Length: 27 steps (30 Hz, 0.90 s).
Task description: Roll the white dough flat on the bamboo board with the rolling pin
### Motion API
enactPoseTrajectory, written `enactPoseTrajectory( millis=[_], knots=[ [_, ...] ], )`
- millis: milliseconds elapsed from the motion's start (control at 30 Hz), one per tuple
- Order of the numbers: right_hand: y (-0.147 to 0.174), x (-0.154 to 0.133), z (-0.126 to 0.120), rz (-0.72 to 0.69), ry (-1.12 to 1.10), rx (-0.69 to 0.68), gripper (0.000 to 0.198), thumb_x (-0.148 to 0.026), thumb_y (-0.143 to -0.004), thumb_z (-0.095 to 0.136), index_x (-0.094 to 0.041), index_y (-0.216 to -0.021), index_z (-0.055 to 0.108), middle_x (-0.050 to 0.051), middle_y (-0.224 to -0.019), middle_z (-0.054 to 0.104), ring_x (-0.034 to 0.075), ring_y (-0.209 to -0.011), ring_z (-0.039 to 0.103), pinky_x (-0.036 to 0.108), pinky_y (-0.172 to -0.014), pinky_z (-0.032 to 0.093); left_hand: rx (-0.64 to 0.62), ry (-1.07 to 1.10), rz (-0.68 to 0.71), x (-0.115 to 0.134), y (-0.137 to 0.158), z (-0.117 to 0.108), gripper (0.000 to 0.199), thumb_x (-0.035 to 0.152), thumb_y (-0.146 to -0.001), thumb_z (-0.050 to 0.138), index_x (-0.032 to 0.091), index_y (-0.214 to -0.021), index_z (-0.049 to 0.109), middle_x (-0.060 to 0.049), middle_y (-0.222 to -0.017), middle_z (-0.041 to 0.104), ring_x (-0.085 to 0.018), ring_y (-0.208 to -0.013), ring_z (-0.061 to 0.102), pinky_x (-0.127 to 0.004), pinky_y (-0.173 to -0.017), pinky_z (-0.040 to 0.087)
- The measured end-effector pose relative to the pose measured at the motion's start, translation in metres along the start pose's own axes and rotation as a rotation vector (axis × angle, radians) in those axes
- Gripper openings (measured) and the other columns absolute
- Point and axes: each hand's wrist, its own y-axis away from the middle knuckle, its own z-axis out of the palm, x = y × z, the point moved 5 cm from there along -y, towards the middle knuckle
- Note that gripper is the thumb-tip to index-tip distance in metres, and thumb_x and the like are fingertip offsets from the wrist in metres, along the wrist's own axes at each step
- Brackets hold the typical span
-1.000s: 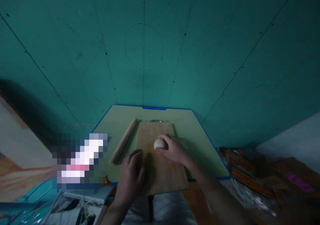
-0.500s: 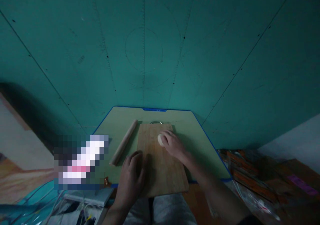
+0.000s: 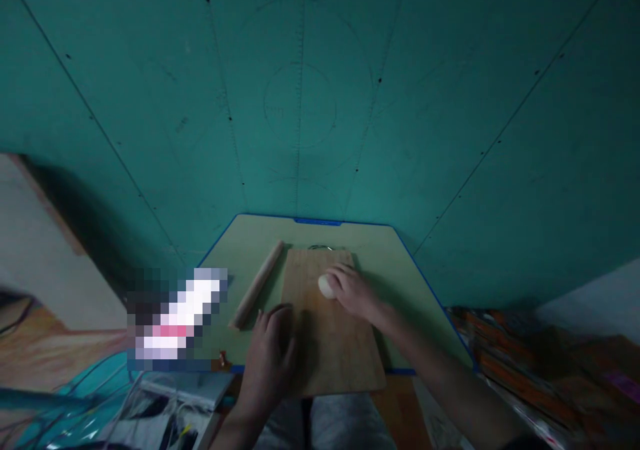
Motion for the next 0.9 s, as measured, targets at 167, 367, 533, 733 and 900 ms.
enactPoseTrajectory(
  millis=[167,367,533,733,900],
  knots=[
    [0.065,-0.018,-0.002,-0.049,-0.075,0.003,0.044,-0.032,-0.097,0.047,-0.018,-0.139,0.048,0.014,-0.145,0.051,0.025,-0.129,0.053,0.040,-0.105,0.045,0.016,0.005,0.017,-0.001,0.000,0.001,0.033,0.024,-0.087,0.050,0.020,-0.119,0.056,-0.011,-0.119,0.065,-0.029,-0.114,0.061,-0.063,-0.114,0.030],
    [0.017,-0.058,0.028,-0.269,0.027,-0.032,0.029,-0.031,-0.089,0.062,-0.017,-0.114,0.065,0.013,-0.137,0.057,0.026,-0.134,0.046,0.041,-0.113,0.036,0.032,0.017,0.029,-0.003,0.000,0.001,0.030,0.020,-0.086,0.047,0.020,-0.114,0.058,-0.012,-0.115,0.066,-0.029,-0.111,0.062,-0.063,-0.110,0.035],
    [-0.009,0.001,0.013,-0.011,-0.070,0.097,0.026,-0.028,-0.095,0.049,-0.019,-0.113,0.066,0.010,-0.122,0.067,0.022,-0.115,0.061,0.038,-0.102,0.046,0.054,0.006,0.021,-0.002,0.002,0.001,0.033,0.020,-0.084,0.048,0.020,-0.116,0.057,-0.011,-0.118,0.065,-0.029,-0.113,0.062,-0.063,-0.114,0.030],
    [0.068,0.008,-0.001,0.069,-0.221,0.089,0.045,-0.028,-0.096,0.046,-0.022,-0.140,0.049,0.011,-0.134,0.062,0.022,-0.119,0.061,0.038,-0.099,0.050,0.033,0.003,0.018,-0.003,0.001,0.003,0.034,0.024,-0.086,0.051,0.020,-0.118,0.058,-0.012,-0.119,0.065,-0.030,-0.112,0.062,-0.061,-0.112,0.034],
    [0.046,-0.058,0.016,-0.190,-0.053,-0.026,0.034,-0.040,-0.092,0.060,-0.022,-0.119,0.067,0.011,-0.145,0.053,0.026,-0.135,0.047,0.041,-0.110,0.041,0.057,0.006,0.051,-0.004,0.000,0.003,0.034,0.019,-0.085,0.047,0.019,-0.118,0.058,-0.012,-0.116,0.066,-0.029,-0.109,0.063,-0.060,-0.108,0.040]
  ],
)
